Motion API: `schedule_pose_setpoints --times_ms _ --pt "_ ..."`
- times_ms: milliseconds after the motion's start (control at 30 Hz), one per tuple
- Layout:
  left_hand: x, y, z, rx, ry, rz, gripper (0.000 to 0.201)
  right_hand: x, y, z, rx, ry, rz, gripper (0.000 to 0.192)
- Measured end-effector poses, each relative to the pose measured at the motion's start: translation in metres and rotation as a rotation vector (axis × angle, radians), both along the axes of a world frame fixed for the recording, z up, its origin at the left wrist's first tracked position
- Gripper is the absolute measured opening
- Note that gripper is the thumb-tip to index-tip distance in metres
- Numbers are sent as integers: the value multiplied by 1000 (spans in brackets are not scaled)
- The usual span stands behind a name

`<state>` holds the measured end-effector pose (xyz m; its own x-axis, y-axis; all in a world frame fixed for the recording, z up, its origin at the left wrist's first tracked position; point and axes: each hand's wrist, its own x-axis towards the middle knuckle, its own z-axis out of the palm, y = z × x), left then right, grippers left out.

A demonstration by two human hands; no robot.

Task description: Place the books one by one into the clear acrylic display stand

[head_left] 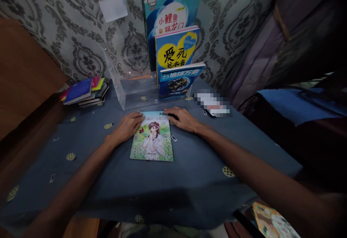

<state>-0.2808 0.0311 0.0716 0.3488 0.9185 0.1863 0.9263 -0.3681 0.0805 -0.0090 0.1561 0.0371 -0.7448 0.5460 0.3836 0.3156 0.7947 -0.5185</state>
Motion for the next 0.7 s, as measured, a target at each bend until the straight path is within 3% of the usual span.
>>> schedule_pose_setpoints --times_ms 133,367,700 --pt "-6 -8 -8 78 -33 -118 37 0 0 0 37 5 6 34" --pt "-2 -9 -3 67 -27 -145 36 0 -1 1 66 2 9 34" --pt "51 23 -1 35 -15 -312 37 -1 -1 0 47 -9 -17 38"
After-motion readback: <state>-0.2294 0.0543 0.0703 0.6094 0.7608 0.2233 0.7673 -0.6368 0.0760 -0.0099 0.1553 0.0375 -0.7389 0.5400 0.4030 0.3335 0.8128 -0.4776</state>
